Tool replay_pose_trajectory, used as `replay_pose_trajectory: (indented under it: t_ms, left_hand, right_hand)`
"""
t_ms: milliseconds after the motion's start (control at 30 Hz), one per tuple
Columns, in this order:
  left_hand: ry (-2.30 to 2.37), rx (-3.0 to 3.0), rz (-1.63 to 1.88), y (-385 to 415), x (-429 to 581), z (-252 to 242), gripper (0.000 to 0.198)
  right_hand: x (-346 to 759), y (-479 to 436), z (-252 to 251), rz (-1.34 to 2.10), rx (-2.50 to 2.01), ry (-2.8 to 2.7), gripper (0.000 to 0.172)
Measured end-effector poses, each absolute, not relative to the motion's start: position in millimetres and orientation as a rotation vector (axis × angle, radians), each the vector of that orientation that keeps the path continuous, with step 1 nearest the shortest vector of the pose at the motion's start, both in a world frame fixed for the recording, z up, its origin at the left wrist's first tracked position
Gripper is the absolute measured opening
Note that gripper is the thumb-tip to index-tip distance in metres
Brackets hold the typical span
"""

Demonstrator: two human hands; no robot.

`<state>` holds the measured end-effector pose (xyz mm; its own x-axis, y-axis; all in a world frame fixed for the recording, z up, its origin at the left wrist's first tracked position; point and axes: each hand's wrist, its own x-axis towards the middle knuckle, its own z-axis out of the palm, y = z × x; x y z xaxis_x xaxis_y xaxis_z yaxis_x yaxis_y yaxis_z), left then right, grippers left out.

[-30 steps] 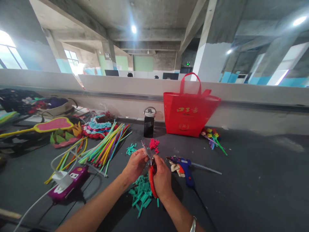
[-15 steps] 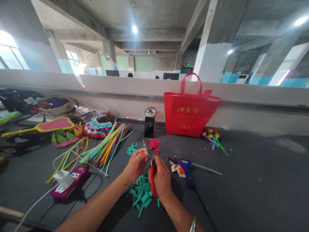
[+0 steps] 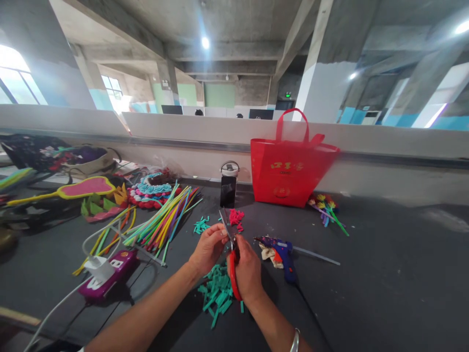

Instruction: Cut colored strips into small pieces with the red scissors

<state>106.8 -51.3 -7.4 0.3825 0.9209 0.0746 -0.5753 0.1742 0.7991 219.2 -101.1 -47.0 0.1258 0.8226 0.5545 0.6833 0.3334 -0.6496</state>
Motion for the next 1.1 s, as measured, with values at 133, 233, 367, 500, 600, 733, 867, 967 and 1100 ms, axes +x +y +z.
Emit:
replay_pose_trajectory:
  t_ms: [133,233,367,500,600,733,867,967,1100]
  left_hand:
    - [0.485,0.857,1.126,-51.0,107.0,-8.6,0.013]
    - [0.488,0.855,1.125,-51.9,107.1,-8.5,0.012]
    - [0.482,0.879,1.125,-53.3,107.9,-9.7,0.012]
    - [0.496,0.929,1.138,-54.1,109.4,-11.5,0.012]
    - [0.500,0.937,1.131,-53.5,108.8,-12.2,0.013]
    - [0.501,0.989,1.113,-50.5,105.8,-12.5,0.013]
    - [0.612,1.075,1.180,-42.6,101.6,-12.3,0.013]
    - [0.794,1.160,1.289,-32.5,96.5,-14.2,0.012]
    - [1.045,1.284,1.378,-18.2,88.8,-22.3,0.014]
  right_hand:
    - [218.3,-102.0,-45.5,0.221,-1.368,-1.582,0.030]
    - [216.6,-102.8,-44.5,0.279,-1.327,-1.553,0.029]
    - [215.4,-103.2,-44.9,0.290,-1.333,-1.511,0.026]
    - [215.8,-104.4,-43.2,0.289,-1.398,-1.477,0.023]
    - [215.9,-105.3,-40.5,0.311,-1.389,-1.465,0.027]
    - [217.3,-104.6,-38.6,0.319,-1.398,-1.425,0.029]
    - [224.4,-101.0,-38.1,0.278,-1.426,-1.406,0.028]
    - [231.4,-97.1,-38.8,0.203,-1.528,-1.404,0.032]
    - [238.0,-92.9,-40.7,0.099,-1.657,-1.412,0.033]
